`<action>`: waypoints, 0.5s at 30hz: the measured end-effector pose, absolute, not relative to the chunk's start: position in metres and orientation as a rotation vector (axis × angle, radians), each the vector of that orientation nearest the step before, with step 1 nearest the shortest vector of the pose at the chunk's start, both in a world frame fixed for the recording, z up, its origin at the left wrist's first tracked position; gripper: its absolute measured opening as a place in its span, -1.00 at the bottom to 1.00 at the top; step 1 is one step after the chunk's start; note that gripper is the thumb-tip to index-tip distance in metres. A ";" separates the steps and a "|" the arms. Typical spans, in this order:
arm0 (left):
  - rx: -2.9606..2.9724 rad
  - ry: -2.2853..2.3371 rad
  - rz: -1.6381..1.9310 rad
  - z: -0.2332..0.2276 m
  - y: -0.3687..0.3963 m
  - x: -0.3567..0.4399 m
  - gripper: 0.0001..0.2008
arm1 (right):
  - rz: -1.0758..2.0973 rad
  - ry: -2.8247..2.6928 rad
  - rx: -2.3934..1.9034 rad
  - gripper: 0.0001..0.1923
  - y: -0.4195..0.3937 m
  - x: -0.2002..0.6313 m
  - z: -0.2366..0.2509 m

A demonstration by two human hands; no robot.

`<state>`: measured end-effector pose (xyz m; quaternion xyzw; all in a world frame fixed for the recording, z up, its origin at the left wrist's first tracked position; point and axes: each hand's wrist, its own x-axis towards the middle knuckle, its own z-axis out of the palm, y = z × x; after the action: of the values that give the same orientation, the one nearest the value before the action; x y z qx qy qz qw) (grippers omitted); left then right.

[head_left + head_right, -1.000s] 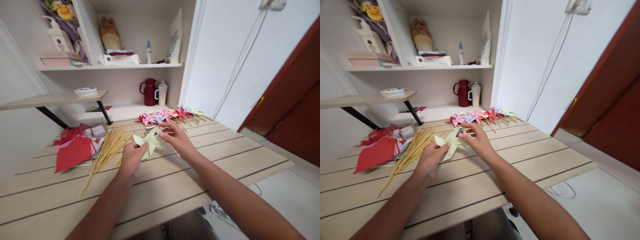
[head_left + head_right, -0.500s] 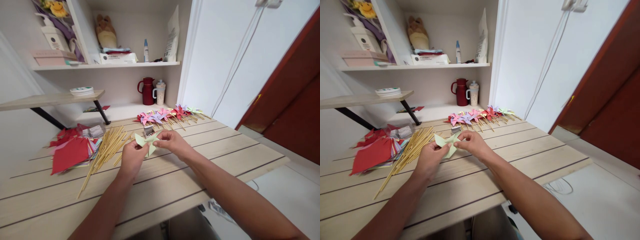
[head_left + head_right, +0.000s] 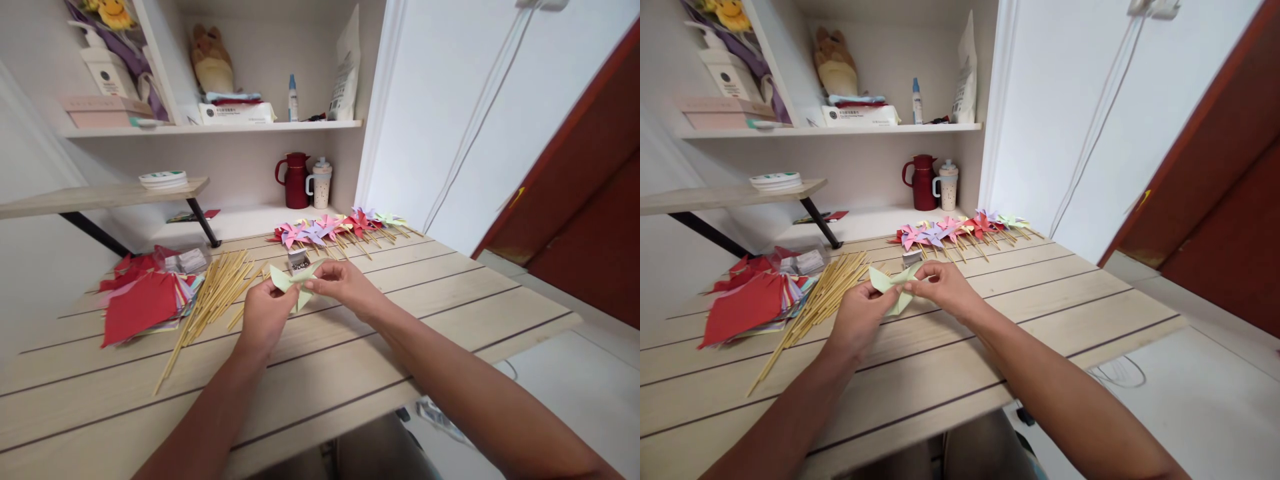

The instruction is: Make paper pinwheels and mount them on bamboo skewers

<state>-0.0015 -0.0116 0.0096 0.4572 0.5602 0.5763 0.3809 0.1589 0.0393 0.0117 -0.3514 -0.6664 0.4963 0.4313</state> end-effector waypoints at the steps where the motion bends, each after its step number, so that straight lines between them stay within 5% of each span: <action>1: 1.168 1.432 1.470 0.010 -0.012 -0.001 -0.77 | 1.219 -1.659 -0.879 -0.65 0.040 0.159 0.011; 15: 1.142 1.237 1.420 0.006 -0.010 -0.003 -0.64 | 1.113 -1.632 -0.959 -0.75 0.036 0.157 0.010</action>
<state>-0.0027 -0.0104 0.0058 0.4625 0.5010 0.5748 0.4525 0.1568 0.0365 0.0100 -0.3888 -0.6617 0.4514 0.4553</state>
